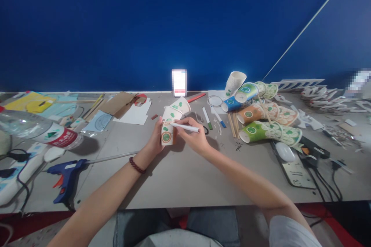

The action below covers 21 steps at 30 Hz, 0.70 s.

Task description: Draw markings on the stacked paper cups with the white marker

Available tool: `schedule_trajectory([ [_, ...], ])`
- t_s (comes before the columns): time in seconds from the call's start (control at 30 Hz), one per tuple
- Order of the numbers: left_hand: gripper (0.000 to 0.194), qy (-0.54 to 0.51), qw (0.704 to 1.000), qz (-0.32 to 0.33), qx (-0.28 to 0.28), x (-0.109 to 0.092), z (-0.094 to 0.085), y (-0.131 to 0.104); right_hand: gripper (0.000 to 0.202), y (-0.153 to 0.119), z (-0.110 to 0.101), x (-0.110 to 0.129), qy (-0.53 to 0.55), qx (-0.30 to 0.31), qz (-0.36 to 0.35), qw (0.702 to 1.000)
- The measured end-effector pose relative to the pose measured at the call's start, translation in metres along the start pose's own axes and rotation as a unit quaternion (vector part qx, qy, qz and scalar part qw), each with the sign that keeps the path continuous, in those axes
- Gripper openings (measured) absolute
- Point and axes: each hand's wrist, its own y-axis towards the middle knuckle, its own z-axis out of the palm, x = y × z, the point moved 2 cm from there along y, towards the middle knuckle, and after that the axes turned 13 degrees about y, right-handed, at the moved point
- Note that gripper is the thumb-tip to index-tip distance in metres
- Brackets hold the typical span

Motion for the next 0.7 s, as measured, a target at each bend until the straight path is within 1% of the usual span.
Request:
schedule_trajectory([
  [0.17, 0.05, 0.009, 1.0, 0.011, 0.004, 0.0009, -0.0003, 0.0011, 0.009, -0.0001, -0.0004, -0.0011, -0.01, -0.001, -0.007, 1.0],
  [0.3, 0.05, 0.008, 1.0, 0.004, -0.004, 0.0009, 0.0006, 0.001, 0.006, 0.0002, 0.0001, -0.0011, 0.008, 0.007, -0.012, 1.0],
  [0.53, 0.049, 0.009, 1.0, 0.013, 0.0, -0.0001, 0.0011, 0.0002, 0.004, -0.0005, 0.0021, 0.0004, 0.045, 0.023, 0.007, 0.999],
  [0.7, 0.05, 0.023, 1.0, 0.003, -0.016, 0.0009, -0.0006, 0.0011, 0.007, -0.0013, 0.0036, 0.0026, 0.054, 0.021, 0.023, 0.998],
])
